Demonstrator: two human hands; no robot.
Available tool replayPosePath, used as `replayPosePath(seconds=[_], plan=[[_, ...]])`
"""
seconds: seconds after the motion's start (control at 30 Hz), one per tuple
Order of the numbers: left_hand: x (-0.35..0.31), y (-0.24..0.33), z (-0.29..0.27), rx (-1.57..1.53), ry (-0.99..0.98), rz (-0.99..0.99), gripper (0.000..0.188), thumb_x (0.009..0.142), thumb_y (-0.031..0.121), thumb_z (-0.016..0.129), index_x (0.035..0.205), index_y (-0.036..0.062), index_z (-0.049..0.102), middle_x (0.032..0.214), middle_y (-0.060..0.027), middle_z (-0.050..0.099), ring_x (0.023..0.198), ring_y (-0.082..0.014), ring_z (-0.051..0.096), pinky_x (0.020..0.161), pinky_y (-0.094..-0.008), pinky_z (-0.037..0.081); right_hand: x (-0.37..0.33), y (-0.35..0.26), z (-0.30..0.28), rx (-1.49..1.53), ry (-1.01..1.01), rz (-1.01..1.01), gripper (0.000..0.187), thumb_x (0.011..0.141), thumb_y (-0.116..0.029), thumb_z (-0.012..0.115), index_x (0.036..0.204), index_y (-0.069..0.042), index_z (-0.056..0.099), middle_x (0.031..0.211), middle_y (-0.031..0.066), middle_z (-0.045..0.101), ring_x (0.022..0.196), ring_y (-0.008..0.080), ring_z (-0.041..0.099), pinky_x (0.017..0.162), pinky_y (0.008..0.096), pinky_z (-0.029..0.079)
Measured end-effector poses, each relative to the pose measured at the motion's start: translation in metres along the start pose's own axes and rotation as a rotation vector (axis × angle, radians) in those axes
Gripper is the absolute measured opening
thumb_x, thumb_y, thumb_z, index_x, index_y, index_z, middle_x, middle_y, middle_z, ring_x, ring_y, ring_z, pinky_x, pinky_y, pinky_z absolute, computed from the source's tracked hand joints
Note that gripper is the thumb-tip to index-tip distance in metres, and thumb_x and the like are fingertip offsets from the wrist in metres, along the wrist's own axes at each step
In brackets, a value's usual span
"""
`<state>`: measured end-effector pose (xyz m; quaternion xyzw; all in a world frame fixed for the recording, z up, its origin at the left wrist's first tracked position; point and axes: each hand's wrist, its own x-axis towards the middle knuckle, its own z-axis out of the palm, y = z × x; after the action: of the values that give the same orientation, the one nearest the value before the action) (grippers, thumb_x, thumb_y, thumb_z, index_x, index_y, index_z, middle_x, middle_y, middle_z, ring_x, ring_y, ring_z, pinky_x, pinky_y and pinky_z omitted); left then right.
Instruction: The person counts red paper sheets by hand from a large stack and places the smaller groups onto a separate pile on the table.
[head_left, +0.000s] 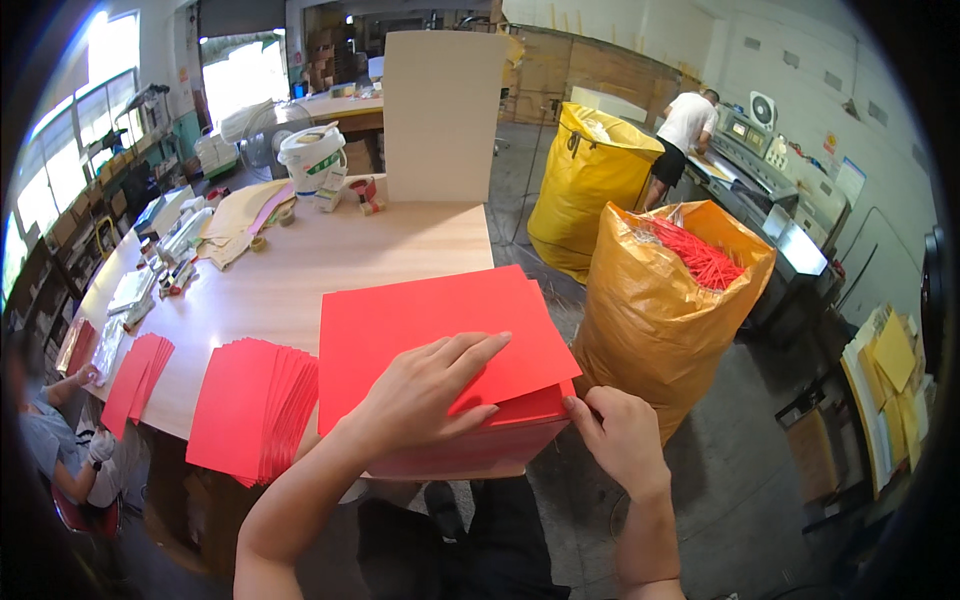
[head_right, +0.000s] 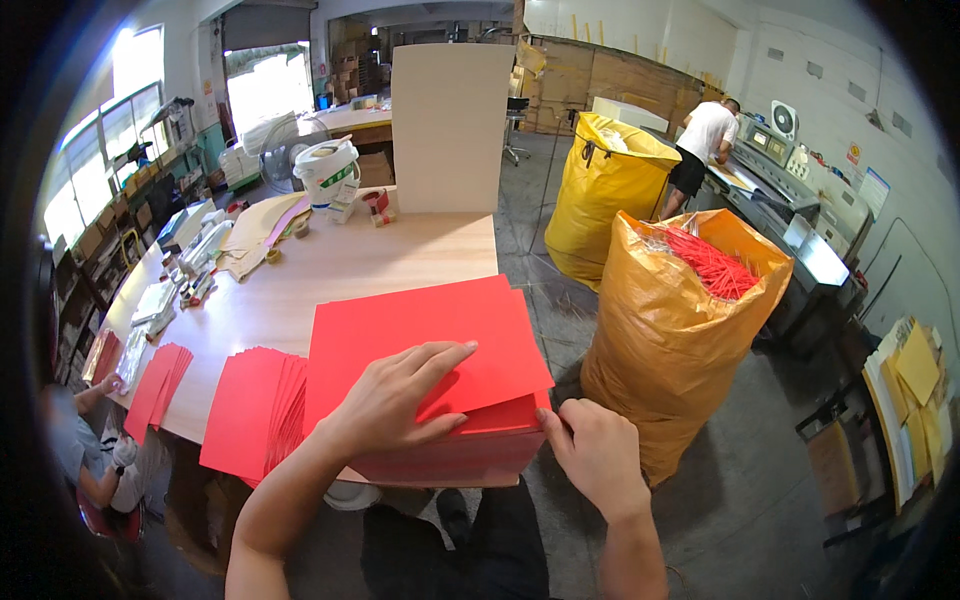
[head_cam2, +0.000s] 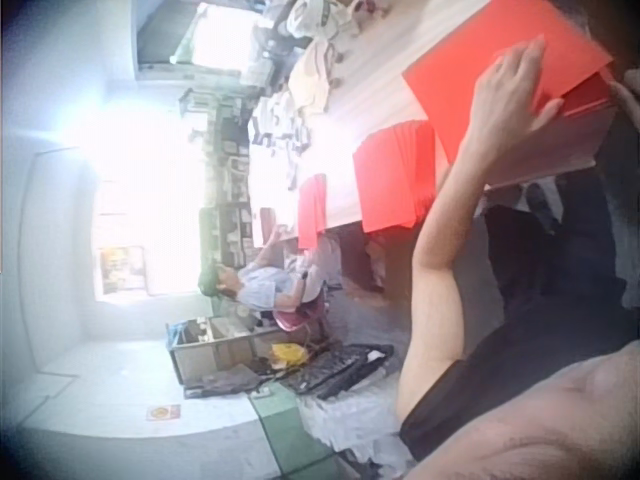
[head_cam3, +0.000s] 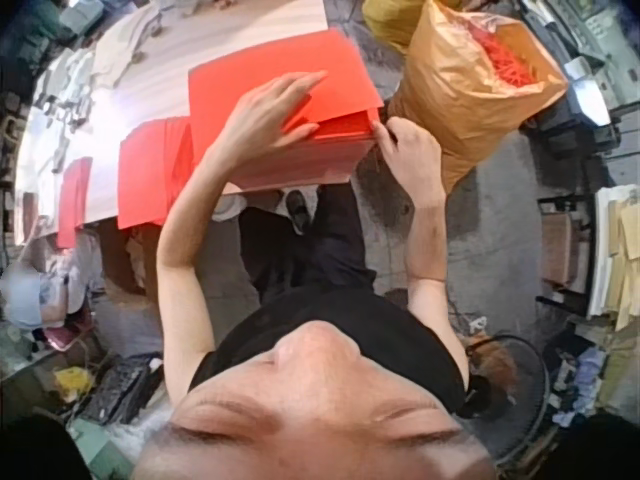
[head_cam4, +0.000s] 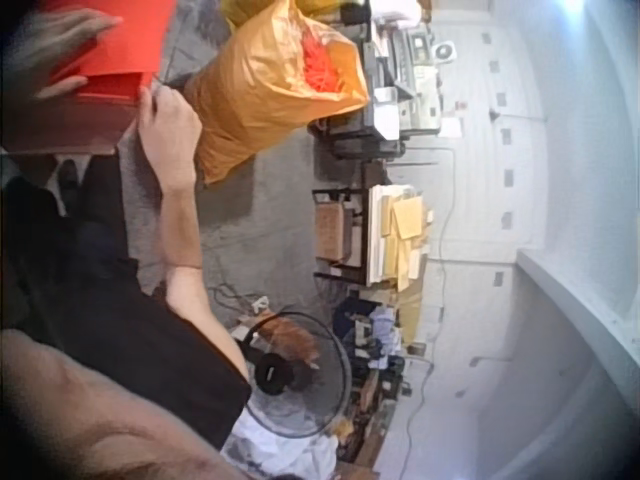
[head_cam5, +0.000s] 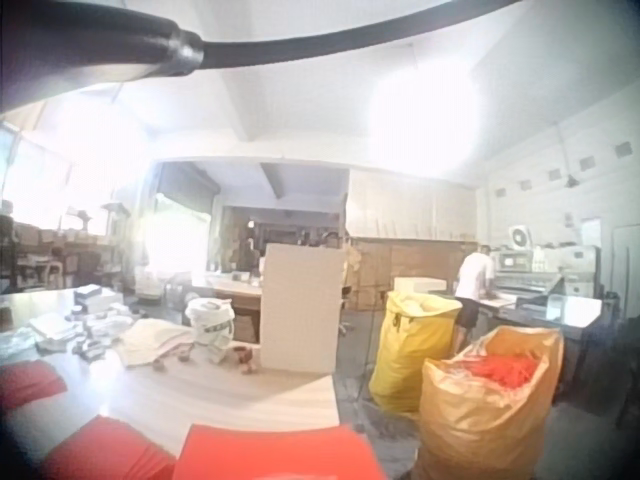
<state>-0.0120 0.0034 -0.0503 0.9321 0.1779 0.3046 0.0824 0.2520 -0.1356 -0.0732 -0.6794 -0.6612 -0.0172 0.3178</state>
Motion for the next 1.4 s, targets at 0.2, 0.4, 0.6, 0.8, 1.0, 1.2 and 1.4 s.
replayPosePath(seconds=[0.2, 0.4, 0.6, 0.8, 1.0, 1.2, 1.4], plan=[[-0.009, -0.002, 0.003, -0.211, -0.028, -0.177, 0.063, 0.103, 0.022, 0.072, 0.161, 0.0093, 0.052, 0.150, -0.0205, 0.064, 0.125, -0.0395, 0.071, 0.103, -0.0490, 0.058, 0.030, -0.042, -0.017, 0.213, 0.040, 0.088, 0.045, 0.107, -0.027, 0.072, 0.075, -0.001, 0.054, 0.064, 0.0178, 0.053, 0.059, 0.0385, 0.055, 0.057, 0.0472, 0.043], [-0.004, -0.009, 0.001, -0.210, 0.062, -0.048, 0.037, 0.104, 0.014, 0.067, 0.141, 0.0219, 0.070, 0.154, -0.0200, 0.062, 0.118, -0.0406, 0.074, 0.095, -0.0465, 0.061, 0.038, -0.047, 0.031, 1.086, 0.256, 0.248, 0.047, 0.109, -0.022, 0.072, 0.075, -0.003, 0.045, 0.063, 0.0024, 0.046, 0.058, 0.0128, 0.050, 0.052, 0.0385, 0.038], [-0.006, -0.006, -0.004, -0.231, 0.028, -0.083, 0.031, 0.096, 0.025, 0.081, 0.126, 0.0211, 0.076, 0.156, -0.0172, 0.060, 0.118, -0.0394, 0.074, 0.096, -0.0471, 0.061, 0.048, -0.049, 0.035, 0.895, 0.248, 0.234, 0.044, 0.110, -0.022, 0.067, 0.071, -0.013, 0.047, 0.063, -0.0005, 0.054, 0.057, 0.0100, 0.057, 0.048, 0.0267, 0.039], [-0.005, -0.004, -0.005, -0.224, 0.048, -0.048, 0.052, 0.080, 0.037, 0.096, 0.125, 0.0209, 0.077, 0.155, -0.0153, 0.062, 0.122, -0.0388, 0.072, 0.100, -0.0491, 0.060, 0.048, -0.044, 0.023, 1.346, 0.143, 0.381, 0.042, 0.109, -0.022, 0.064, 0.071, -0.013, 0.049, 0.062, -0.0001, 0.054, 0.052, 0.0095, 0.053, 0.048, 0.0250, 0.038], [-0.005, -0.008, -0.005, -0.273, 0.021, -0.069, 0.050, 0.078, 0.028, 0.097, 0.124, 0.0203, 0.079, 0.152, -0.0138, 0.064, 0.123, -0.0360, 0.073, 0.101, -0.0464, 0.062, 0.045, -0.038, 0.020, 1.287, 0.077, 0.376, 0.042, 0.110, -0.025, 0.065, 0.072, -0.013, 0.050, 0.063, -0.0004, 0.056, 0.053, 0.0088, 0.056, 0.048, 0.0239, 0.038], [-0.003, -0.006, -0.005, -0.290, 0.036, -0.082, 0.041, 0.088, 0.016, 0.085, 0.128, 0.0195, 0.079, 0.153, -0.0152, 0.064, 0.123, -0.0366, 0.074, 0.100, -0.0468, 0.062, 0.043, -0.043, 0.019, 1.218, 0.139, 0.312, 0.045, 0.112, -0.032, 0.066, 0.074, -0.011, 0.053, 0.061, -0.0019, 0.055, 0.055, 0.0067, 0.056, 0.049, 0.0241, 0.038], [-0.003, -0.003, -0.002, -0.251, 0.045, -0.089, 0.034, 0.096, 0.011, 0.071, 0.129, 0.0155, 0.078, 0.155, -0.0187, 0.062, 0.123, -0.0408, 0.072, 0.099, -0.0484, 0.062, 0.049, -0.044, 0.026, 1.038, 0.167, 0.256, 0.042, 0.110, -0.026, 0.068, 0.073, -0.009, 0.055, 0.062, -0.0023, 0.054, 0.053, 0.0088, 0.051, 0.050, 0.0265, 0.041]])
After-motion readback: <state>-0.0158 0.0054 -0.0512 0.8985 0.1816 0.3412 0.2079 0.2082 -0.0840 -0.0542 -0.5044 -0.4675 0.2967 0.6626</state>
